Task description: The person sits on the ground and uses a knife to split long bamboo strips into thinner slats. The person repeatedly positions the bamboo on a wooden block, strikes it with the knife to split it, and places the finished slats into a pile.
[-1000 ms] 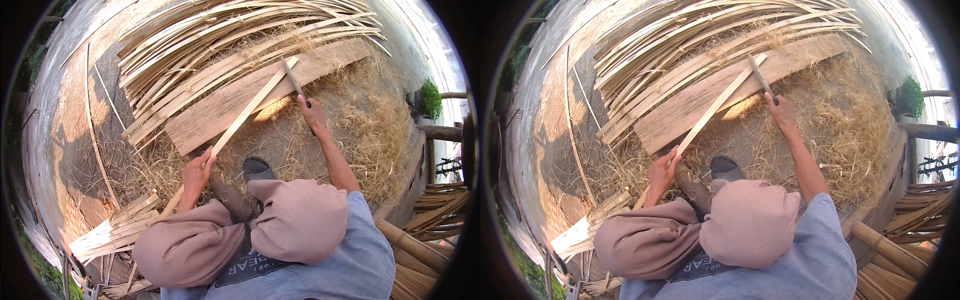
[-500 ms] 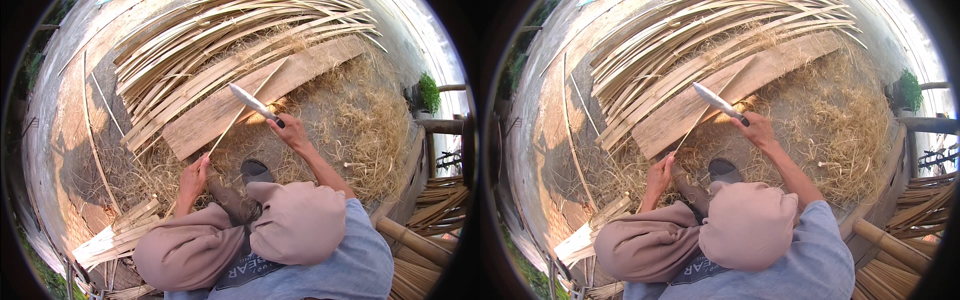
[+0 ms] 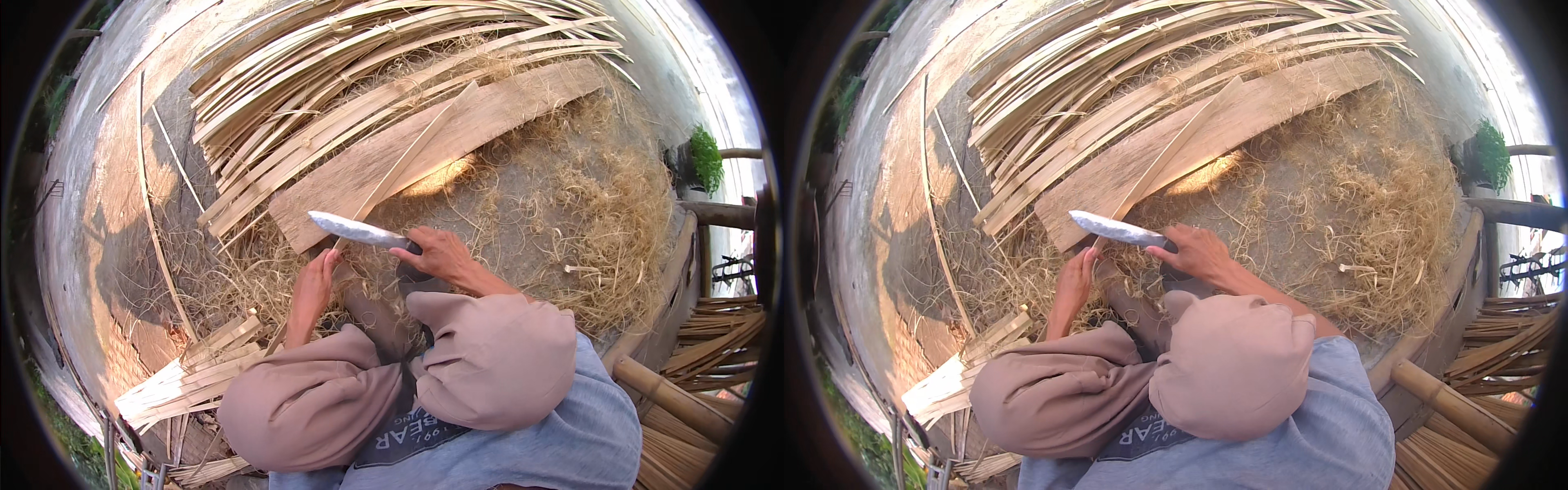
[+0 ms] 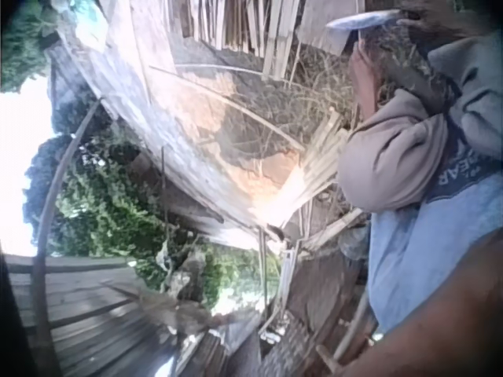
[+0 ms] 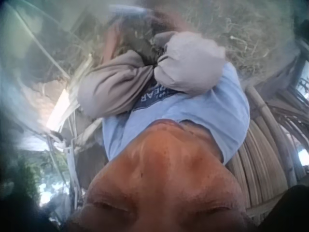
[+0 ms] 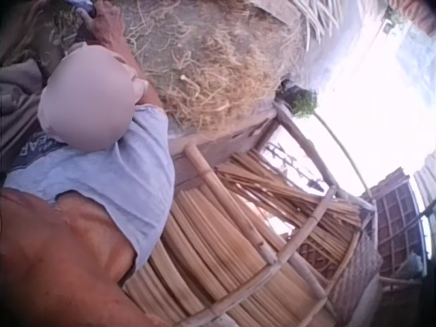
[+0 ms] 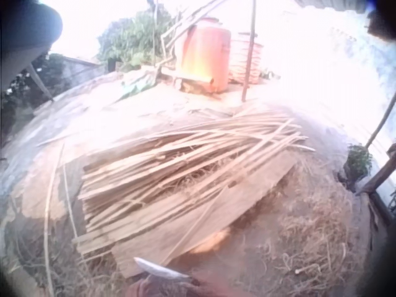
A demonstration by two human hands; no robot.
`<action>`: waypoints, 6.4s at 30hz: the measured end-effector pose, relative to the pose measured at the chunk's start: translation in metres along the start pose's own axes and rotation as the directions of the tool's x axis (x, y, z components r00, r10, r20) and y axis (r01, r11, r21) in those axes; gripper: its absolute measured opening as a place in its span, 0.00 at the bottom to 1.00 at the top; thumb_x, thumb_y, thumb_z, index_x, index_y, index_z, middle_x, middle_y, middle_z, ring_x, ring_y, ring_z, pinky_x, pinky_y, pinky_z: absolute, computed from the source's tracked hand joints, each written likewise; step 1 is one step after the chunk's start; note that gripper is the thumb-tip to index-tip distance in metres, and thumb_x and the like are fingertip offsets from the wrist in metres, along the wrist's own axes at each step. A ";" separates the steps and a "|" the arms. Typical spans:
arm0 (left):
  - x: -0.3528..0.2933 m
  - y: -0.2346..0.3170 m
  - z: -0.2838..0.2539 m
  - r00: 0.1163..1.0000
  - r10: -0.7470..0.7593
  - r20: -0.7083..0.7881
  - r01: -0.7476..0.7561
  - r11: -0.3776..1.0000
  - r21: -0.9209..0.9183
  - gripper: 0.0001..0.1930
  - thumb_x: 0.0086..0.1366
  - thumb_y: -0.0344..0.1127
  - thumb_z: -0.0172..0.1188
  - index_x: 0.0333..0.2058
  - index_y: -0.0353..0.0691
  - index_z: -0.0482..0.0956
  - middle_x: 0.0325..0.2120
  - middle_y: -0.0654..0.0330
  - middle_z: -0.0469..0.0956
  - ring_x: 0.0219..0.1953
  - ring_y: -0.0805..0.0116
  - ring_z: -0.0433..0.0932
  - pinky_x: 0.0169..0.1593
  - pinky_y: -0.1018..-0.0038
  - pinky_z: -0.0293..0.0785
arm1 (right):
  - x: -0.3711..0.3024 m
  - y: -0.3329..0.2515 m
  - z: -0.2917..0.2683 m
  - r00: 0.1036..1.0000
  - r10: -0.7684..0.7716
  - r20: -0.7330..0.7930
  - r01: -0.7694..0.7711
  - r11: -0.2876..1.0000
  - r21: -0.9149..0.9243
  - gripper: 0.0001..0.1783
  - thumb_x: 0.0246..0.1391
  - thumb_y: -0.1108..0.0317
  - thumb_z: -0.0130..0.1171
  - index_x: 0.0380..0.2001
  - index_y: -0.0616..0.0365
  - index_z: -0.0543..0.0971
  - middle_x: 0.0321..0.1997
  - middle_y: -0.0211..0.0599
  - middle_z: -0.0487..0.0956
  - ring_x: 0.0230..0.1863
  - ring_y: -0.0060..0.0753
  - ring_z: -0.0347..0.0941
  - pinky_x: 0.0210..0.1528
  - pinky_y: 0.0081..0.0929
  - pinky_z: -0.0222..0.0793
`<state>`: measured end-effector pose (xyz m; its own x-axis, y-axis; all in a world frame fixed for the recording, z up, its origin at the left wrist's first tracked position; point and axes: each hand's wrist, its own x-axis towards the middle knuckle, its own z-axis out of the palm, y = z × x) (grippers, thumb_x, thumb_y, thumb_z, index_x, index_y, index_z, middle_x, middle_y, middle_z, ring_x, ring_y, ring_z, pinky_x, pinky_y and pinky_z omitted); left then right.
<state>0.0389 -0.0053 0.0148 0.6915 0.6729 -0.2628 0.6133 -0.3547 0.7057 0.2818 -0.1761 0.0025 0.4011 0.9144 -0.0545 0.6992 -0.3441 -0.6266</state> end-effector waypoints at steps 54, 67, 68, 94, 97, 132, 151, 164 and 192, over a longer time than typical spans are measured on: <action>0.004 0.022 0.013 0.988 0.018 -0.151 -0.023 0.999 -0.030 0.20 0.68 0.44 0.67 0.58 0.55 0.82 0.37 0.50 0.86 0.37 0.52 0.86 0.43 0.64 0.78 | 0.035 0.098 -0.067 0.931 0.303 -0.205 -0.319 0.946 -0.050 0.37 0.65 0.35 0.54 0.27 0.65 0.78 0.19 0.52 0.76 0.24 0.51 0.76 0.30 0.47 0.70; -0.001 0.019 0.007 0.990 0.024 -0.136 -0.006 0.991 0.131 0.22 0.69 0.45 0.64 0.61 0.55 0.80 0.35 0.45 0.85 0.35 0.47 0.85 0.39 0.62 0.77 | 0.053 0.096 -0.084 0.912 0.286 -0.296 -0.308 0.951 -0.031 0.36 0.66 0.38 0.55 0.22 0.63 0.77 0.15 0.47 0.76 0.21 0.49 0.74 0.28 0.45 0.70; -0.006 0.021 0.006 0.995 -0.037 -0.096 0.052 0.985 0.166 0.22 0.69 0.45 0.64 0.61 0.55 0.80 0.35 0.44 0.85 0.35 0.46 0.85 0.39 0.61 0.77 | 0.033 0.080 -0.065 0.959 0.178 -0.221 -0.198 0.978 -0.072 0.35 0.66 0.37 0.55 0.22 0.62 0.77 0.16 0.47 0.76 0.21 0.50 0.75 0.28 0.46 0.70; -0.010 0.014 -0.005 0.985 -0.151 -0.084 0.159 0.984 0.087 0.21 0.70 0.55 0.62 0.54 0.50 0.86 0.38 0.50 0.87 0.37 0.54 0.86 0.43 0.67 0.78 | 0.083 0.122 -0.115 0.846 0.468 -0.255 -0.471 0.881 0.056 0.39 0.65 0.34 0.54 0.21 0.64 0.77 0.16 0.44 0.75 0.22 0.40 0.77 0.28 0.43 0.70; -0.011 0.022 -0.007 0.985 -0.117 -0.130 0.138 0.976 0.166 0.21 0.68 0.55 0.65 0.53 0.52 0.86 0.32 0.49 0.86 0.31 0.49 0.84 0.37 0.63 0.77 | 0.030 0.033 -0.043 0.975 0.198 0.098 -0.195 0.980 -0.036 0.36 0.64 0.35 0.57 0.24 0.62 0.78 0.17 0.42 0.76 0.22 0.42 0.76 0.28 0.44 0.70; -0.035 -0.027 -0.018 0.976 -0.173 0.135 0.186 0.978 -0.092 0.21 0.76 0.48 0.55 0.30 0.37 0.77 0.16 0.60 0.74 0.18 0.68 0.72 0.25 0.67 0.64 | 0.032 0.003 -0.017 0.939 0.322 0.118 -0.337 0.930 0.146 0.34 0.63 0.37 0.59 0.24 0.62 0.78 0.17 0.45 0.75 0.21 0.43 0.73 0.27 0.41 0.68; -0.011 0.000 0.000 0.997 -0.069 0.020 0.069 0.998 0.012 0.19 0.76 0.49 0.53 0.34 0.37 0.79 0.23 0.44 0.76 0.28 0.38 0.75 0.33 0.52 0.69 | 0.071 0.083 -0.059 0.890 0.364 -0.274 -0.341 0.931 0.127 0.34 0.64 0.40 0.60 0.24 0.65 0.77 0.16 0.46 0.72 0.20 0.41 0.70 0.26 0.41 0.65; -0.012 -0.019 -0.006 0.943 -0.241 0.227 0.288 0.937 -0.199 0.22 0.76 0.50 0.54 0.29 0.37 0.80 0.14 0.63 0.72 0.18 0.74 0.70 0.26 0.71 0.65 | 0.077 0.114 -0.091 0.767 0.593 -0.243 -0.501 0.791 0.351 0.37 0.67 0.37 0.55 0.19 0.63 0.75 0.14 0.35 0.71 0.20 0.30 0.73 0.24 0.38 0.69; 0.000 0.022 0.012 0.994 -0.039 -0.100 0.043 0.998 0.045 0.20 0.66 0.50 0.67 0.53 0.50 0.86 0.31 0.47 0.84 0.31 0.52 0.83 0.37 0.62 0.75 | 0.045 0.099 -0.069 0.846 0.480 -0.232 -0.470 0.877 0.102 0.36 0.67 0.35 0.53 0.25 0.61 0.77 0.18 0.37 0.74 0.20 0.31 0.76 0.25 0.36 0.70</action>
<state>0.0572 -0.0208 0.0224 0.6258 0.7474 -0.2229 0.6594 -0.3544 0.6631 0.4095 -0.1832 -0.0085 0.8125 0.5588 -0.1663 0.3643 -0.7093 -0.6035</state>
